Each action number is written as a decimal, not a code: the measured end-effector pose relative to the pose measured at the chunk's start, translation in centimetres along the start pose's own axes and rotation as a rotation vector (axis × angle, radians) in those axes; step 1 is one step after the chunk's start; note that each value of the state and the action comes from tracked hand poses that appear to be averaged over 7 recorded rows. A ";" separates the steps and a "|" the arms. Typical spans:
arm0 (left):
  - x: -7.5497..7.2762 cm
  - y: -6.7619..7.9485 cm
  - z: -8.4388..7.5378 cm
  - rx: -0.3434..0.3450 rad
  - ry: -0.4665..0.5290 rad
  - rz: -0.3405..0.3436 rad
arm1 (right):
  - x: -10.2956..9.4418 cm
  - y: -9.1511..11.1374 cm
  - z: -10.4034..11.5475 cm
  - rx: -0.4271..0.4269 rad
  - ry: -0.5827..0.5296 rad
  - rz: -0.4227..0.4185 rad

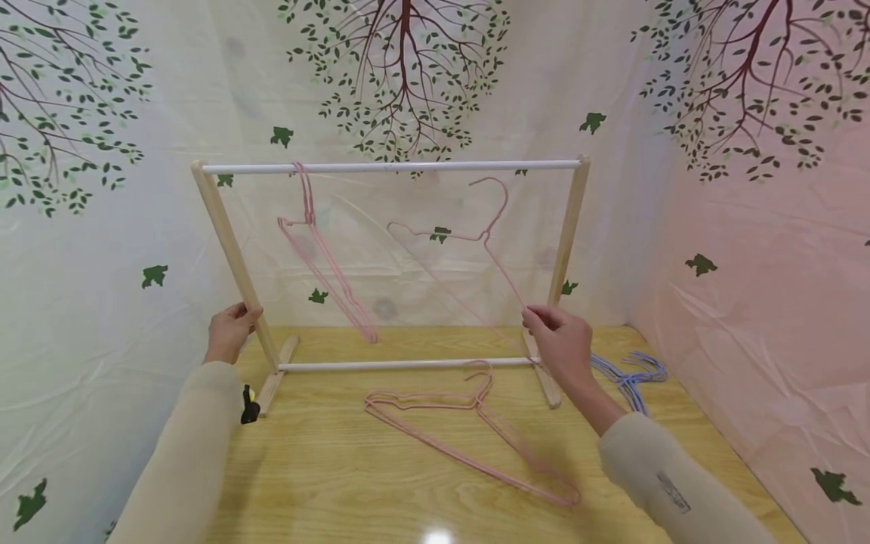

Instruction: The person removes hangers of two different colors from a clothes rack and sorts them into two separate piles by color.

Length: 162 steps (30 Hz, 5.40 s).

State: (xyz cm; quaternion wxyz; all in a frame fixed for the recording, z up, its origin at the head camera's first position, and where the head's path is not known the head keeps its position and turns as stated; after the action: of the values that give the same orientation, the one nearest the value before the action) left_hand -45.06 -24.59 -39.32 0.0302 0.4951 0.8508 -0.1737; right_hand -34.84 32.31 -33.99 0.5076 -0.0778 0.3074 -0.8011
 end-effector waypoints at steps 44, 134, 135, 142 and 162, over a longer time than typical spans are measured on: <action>-0.3 0.2 -0.1 -0.002 -0.024 0.009 | 2.3 13.1 -8.4 0.242 0.133 0.355; -0.1 0.1 -0.6 0.008 -0.040 -0.072 | 23.2 2.4 12.6 -0.007 0.086 0.330; -0.1 0.0 -0.6 0.006 -0.046 -0.072 | 23.2 2.4 12.7 -0.004 0.088 0.331; -0.1 -0.6 -0.5 0.011 -0.075 -0.071 | 23.7 2.1 12.3 0.022 0.075 0.346; -0.4 -0.7 -0.5 0.004 -0.069 -0.042 | 23.4 2.0 11.7 -0.003 0.091 0.185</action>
State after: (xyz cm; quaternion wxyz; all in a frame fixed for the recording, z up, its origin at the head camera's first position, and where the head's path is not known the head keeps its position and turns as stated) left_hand -45.38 -25.08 -38.54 0.0552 0.4709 0.8591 -0.1930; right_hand -39.25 6.70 -30.17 0.5650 -0.0134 0.3372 -0.7529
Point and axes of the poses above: each hand's wrist, its own y-axis away from the middle knuckle, its own x-axis out of the palm, z = x × y, the point moved 5 cm from there along -y, towards the middle knuckle, and after that the axes turned 6 degrees about -z, right-handed, at the moved point
